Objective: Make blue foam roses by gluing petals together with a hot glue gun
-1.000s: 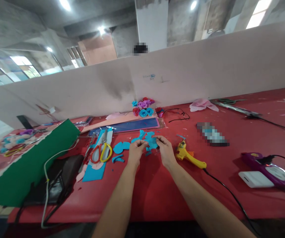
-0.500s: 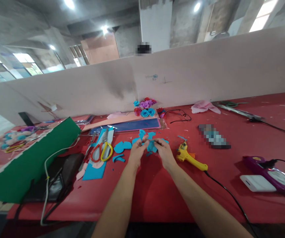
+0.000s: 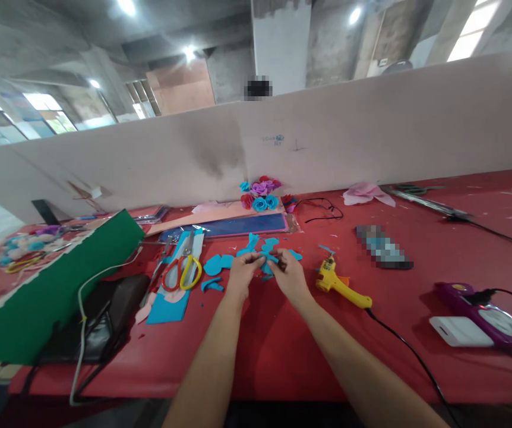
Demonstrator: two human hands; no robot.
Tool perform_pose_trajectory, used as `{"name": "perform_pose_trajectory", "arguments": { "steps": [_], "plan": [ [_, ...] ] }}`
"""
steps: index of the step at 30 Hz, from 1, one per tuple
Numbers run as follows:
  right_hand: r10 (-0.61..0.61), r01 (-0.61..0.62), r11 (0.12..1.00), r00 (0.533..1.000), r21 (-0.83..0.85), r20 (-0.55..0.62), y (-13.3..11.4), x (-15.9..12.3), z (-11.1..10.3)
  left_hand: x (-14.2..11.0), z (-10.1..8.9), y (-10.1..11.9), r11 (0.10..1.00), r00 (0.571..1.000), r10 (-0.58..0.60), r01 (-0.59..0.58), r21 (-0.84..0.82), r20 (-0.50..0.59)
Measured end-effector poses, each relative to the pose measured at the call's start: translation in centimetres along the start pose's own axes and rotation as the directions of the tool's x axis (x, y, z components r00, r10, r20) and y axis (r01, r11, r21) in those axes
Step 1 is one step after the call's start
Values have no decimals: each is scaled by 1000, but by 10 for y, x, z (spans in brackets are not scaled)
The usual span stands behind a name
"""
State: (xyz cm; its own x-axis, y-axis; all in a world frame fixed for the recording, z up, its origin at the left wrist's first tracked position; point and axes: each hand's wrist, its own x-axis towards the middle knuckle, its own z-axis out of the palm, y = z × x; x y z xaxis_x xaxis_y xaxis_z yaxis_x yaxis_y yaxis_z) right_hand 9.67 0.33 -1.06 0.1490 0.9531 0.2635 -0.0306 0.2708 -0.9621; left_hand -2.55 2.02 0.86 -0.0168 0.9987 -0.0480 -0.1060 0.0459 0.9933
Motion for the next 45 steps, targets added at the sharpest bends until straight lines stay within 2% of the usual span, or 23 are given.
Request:
{"name": "perform_pose_trajectory", "arguments": {
  "steps": [6, 9, 11, 13, 15, 17, 18, 20, 22, 25, 28, 30, 32, 35, 37, 40, 45],
  "plan": [
    [-16, 13, 997, 999, -80, -33, -8, -10, -6, -5, 1, 8, 999, 995, -15, 12, 31, 96],
    [-32, 35, 980, 999, -196, 18, -24, -27, -26, -7, 0, 11, 998, 996, -17, 12, 58, 91],
    [-81, 84, 926, 996, -369, 24, -36, -38, -48, -8, -2, 11, 996, 997, -38, 32, 86, 74],
    [-168, 143, 769, 986, -623, 18, -45, -45, -76, -7, -4, 10, 989, 991, -83, 68, 133, 108],
    [-195, 172, 500, 977, -849, 83, -50, -49, -104, -7, -4, 7, 979, 981, -129, 102, 179, 148],
    [-109, 102, 263, 991, -959, 76, -50, -49, -125, -7, -3, 5, 972, 977, -154, 123, 199, 150],
    [-54, 81, 175, 996, -981, 73, -49, -49, -133, -7, -2, 4, 971, 977, -157, 126, 202, 145],
    [45, 78, 60, 996, -995, 81, -44, -48, -142, -9, 0, 2, 968, 974, -158, 121, 219, 161],
    [116, 118, 27, 986, -993, 120, -38, -46, -144, -10, 1, 0, 957, 966, -162, 104, 271, 202],
    [142, 143, 36, 979, -989, 146, -29, -42, -144, -9, 0, -5, 927, 957, -176, 83, 365, 231],
    [101, 122, 69, 986, -990, 129, -27, -42, -146, -7, 0, -9, 904, 961, -176, 71, 422, 214],
    [70, 116, 153, 989, -981, 128, -33, -45, -146, -6, 0, -10, 894, 965, -173, 70, 442, 196],
    [68, 105, 295, 989, -950, 130, -46, -51, -144, -5, 1, -10, 886, 970, -168, 71, 459, 174],
    [188, 26, 495, 973, -868, 136, -67, -63, -132, -6, 2, -8, 876, 975, -163, 71, 477, 153],
    [310, -45, 598, 934, -800, 179, -77, -70, -122, -6, 2, -7, 877, 976, -163, 74, 475, 147],
    [412, -124, 694, 876, -709, 250, -79, -75, -111, -6, 3, -8, 875, 980, -143, 62, 480, 135],
    [426, -173, 751, 865, -637, 267, -67, -76, -101, -3, 4, -13, 828, 977, -145, 34, 559, 155]
  ]
}}
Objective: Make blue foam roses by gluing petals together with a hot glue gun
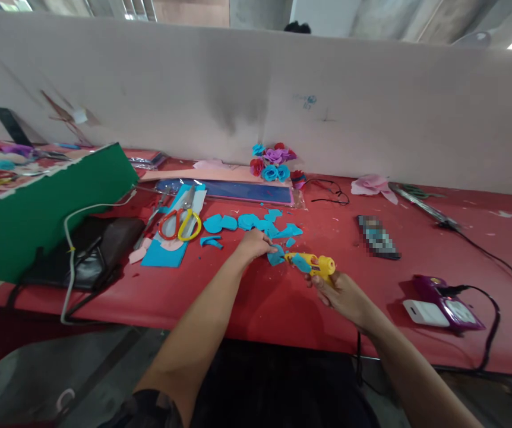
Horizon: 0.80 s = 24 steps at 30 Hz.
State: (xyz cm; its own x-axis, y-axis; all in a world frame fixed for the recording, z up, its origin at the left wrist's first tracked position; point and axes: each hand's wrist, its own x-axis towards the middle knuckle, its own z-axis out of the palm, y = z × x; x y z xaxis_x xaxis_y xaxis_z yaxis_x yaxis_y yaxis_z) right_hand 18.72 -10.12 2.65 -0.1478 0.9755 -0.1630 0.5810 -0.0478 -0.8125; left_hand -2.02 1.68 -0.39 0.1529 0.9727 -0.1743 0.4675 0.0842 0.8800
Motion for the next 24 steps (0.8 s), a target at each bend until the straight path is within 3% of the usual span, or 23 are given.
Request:
{"name": "perform_pose_trajectory", "arguments": {
  "steps": [4, 7, 10, 14, 19, 24],
  "plan": [
    [25, -25, 1000, 1000, 12, -11, 2, 1, 0, 0, -2, 1, 1000, 999, -18, 17, 20, 27],
    [65, -57, 991, 996, 121, -57, -1, 0, -7, -2, -9, 4, 1000, 999, -26, 26, 3, 33],
    [127, -80, 933, 985, 350, -113, -5, -2, -16, -5, -20, 7, 980, 999, -11, 20, -199, 43],
    [149, -55, 789, 983, 612, -104, -10, -8, -20, -12, -26, 15, 839, 965, 192, -67, -540, 179],
    [108, -44, 628, 994, 777, -31, -16, -13, -15, -23, -8, 26, 756, 878, 337, -37, -653, 340],
    [82, -7, 570, 995, 821, -48, -24, -11, -8, -22, 3, 26, 794, 942, 206, -4, -608, 263]
  ]
}}
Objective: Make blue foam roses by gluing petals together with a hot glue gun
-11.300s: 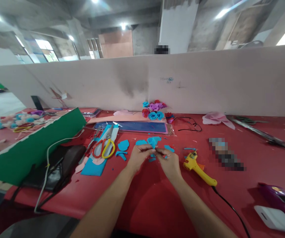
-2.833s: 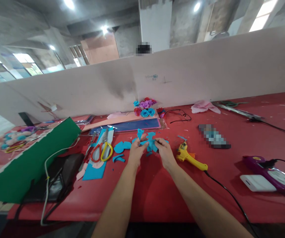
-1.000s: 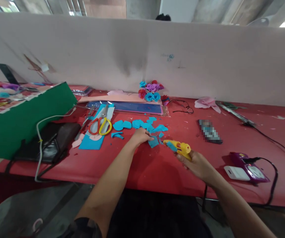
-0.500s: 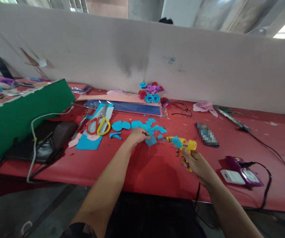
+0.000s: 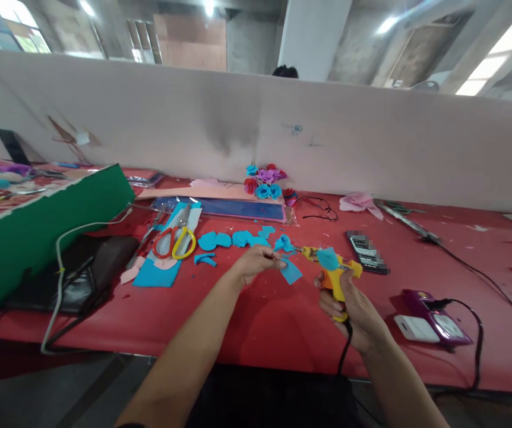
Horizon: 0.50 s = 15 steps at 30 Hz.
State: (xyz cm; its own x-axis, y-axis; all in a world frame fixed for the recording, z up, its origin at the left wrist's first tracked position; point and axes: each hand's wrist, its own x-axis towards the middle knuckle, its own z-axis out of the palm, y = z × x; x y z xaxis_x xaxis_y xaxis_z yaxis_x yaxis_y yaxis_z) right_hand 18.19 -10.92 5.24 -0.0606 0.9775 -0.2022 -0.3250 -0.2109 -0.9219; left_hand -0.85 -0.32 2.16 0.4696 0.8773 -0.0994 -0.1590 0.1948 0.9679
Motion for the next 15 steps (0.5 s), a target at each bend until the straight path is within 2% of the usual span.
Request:
{"name": "perform_pose_trajectory", "arguments": {
  "steps": [5, 7, 9, 10, 12, 14, 15],
  "plan": [
    [-57, 55, 998, 997, -36, -54, -1, 1, -1, 3, -22, 4, 993, 977, -12, 36, 110, -213],
    [-78, 68, 991, 994, -117, -82, 1, 3, -6, 5, -36, 4, 960, 939, 7, 90, 266, -344],
    [-110, 78, 965, 987, -252, -116, 5, 6, -12, 7, -48, 3, 870, 899, 79, 149, 470, -431],
    [-131, 78, 937, 982, -342, -136, 7, 8, -15, 8, -52, 3, 826, 891, 112, 163, 540, -440],
    [-190, 58, 836, 964, -546, -187, 12, 13, -22, 7, -56, 4, 813, 877, 124, 179, 555, -464],
    [-290, 51, 689, 934, -723, -210, 16, 17, -25, 3, -56, 10, 864, 888, 109, 137, 484, -446],
    [-351, 64, 610, 916, -790, -197, 18, 19, -26, 0, -54, 13, 906, 909, 99, 86, 414, -406]
  ]
}}
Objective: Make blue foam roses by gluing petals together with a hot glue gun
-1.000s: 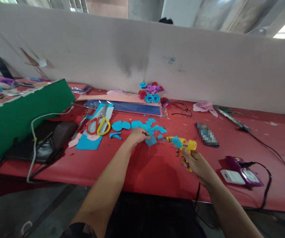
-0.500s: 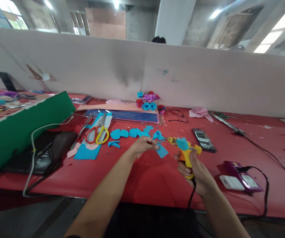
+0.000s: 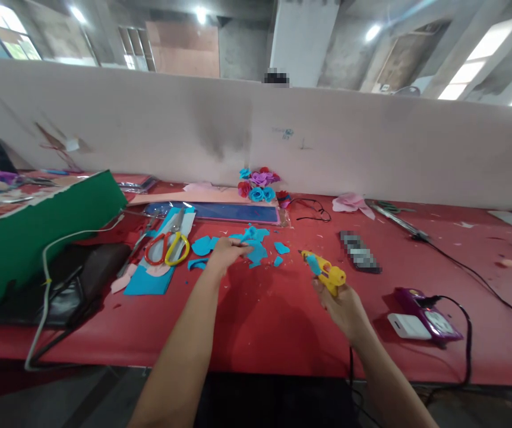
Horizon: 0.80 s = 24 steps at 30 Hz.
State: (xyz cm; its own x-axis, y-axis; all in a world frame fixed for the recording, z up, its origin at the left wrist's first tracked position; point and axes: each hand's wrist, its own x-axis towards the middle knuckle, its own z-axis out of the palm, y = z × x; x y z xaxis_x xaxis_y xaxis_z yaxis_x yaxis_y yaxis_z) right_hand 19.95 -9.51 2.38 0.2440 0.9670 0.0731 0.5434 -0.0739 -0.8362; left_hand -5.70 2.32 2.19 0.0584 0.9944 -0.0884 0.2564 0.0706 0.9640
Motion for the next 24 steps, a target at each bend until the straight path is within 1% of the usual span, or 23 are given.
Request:
{"name": "perform_pose_trajectory", "arguments": {
  "steps": [1, 2, 3, 4, 6, 9, 12, 14, 16, 19, 22, 24],
  "plan": [
    [-64, 61, 995, 997, -82, -33, 1, 1, 1, -4, -1, 4, 994, 998, 24, -17, -107, 63],
    [-139, 129, 979, 989, -158, -55, 1, 1, 2, -8, -1, 8, 977, 986, 68, -36, -210, 149],
    [-213, 192, 952, 975, -237, -64, 1, 0, 4, -11, -1, 11, 957, 965, 105, -33, -288, 240],
    [-277, 245, 917, 959, -316, -61, 1, -1, 4, -15, 0, 14, 946, 937, 126, -14, -325, 327],
    [-368, 314, 831, 929, -459, -30, 0, -3, 6, -19, 5, 15, 932, 892, 138, 30, -362, 430],
    [-433, 345, 725, 901, -596, -5, 0, -5, 7, -22, 17, 13, 905, 875, 142, 74, -418, 463],
    [-474, 355, 647, 880, -675, 8, -1, -5, 8, -25, 26, 14, 888, 850, 182, 74, -453, 494],
    [-494, 363, 593, 869, -718, 32, -2, -5, 9, -29, 31, 17, 873, 844, 197, 81, -482, 498],
    [-511, 377, 544, 858, -749, 61, -2, -4, 11, -32, 36, 20, 871, 855, 165, 108, -480, 492],
    [-537, 405, 495, 838, -769, 96, -3, -4, 13, -35, 40, 22, 895, 882, 97, 125, -428, 460],
    [-562, 429, 469, 819, -772, 113, -4, -4, 15, -34, 43, 23, 921, 893, 71, 112, -372, 444],
    [-569, 435, 469, 814, -769, 114, -5, -5, 15, -34, 43, 24, 927, 899, 53, 118, -356, 435]
  ]
}}
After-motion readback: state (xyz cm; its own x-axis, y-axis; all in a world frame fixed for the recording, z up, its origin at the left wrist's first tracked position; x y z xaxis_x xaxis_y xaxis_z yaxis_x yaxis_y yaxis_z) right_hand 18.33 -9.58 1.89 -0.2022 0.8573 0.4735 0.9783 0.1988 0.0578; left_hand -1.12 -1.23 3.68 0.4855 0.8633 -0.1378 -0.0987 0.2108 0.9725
